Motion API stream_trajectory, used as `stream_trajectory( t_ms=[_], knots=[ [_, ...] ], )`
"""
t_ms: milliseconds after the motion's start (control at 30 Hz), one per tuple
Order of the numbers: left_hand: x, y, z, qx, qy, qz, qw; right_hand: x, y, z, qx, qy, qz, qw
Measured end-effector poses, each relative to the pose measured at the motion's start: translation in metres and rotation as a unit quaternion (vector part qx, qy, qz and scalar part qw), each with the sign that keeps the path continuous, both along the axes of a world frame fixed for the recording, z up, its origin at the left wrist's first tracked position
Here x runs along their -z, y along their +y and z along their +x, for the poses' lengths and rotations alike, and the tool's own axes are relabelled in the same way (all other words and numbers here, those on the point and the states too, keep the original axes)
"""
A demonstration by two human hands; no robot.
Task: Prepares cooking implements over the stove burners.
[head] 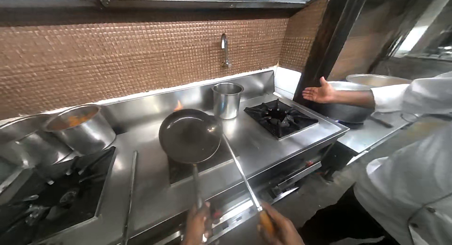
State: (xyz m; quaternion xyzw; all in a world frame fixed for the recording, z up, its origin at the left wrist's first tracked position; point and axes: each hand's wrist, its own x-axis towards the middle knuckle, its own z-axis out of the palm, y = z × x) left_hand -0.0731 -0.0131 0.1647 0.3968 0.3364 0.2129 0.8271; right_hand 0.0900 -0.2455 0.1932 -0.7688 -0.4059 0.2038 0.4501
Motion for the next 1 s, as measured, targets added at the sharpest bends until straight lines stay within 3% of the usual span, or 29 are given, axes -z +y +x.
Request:
stream_trajectory(
  t_ms=[300, 467, 633, 833, 1000],
  knots=[
    [-0.042, -0.022, 0.0, 0.036, -0.081, -0.116, 0.989, -0.005, 0.001, 0.004, 0.029, -0.111, -0.018, 0.993],
    [-0.087, -0.011, -0.017, 0.108, -0.155, -0.261, 0.947, -0.003, -0.007, 0.005, 0.03, -0.118, -0.007, 0.993],
    [-0.125, -0.001, -0.025, 0.132, -0.153, -0.322, 0.925, 0.002, -0.013, 0.004, 0.033, -0.111, -0.01, 0.993],
    [-0.158, 0.01, -0.027, 0.128, -0.069, -0.257, 0.955, 0.002, -0.016, 0.004, 0.029, -0.105, -0.016, 0.994],
    [-0.156, 0.012, -0.026, 0.111, 0.008, -0.171, 0.979, 0.003, -0.017, 0.005, 0.047, -0.102, -0.024, 0.993]
  ],
)
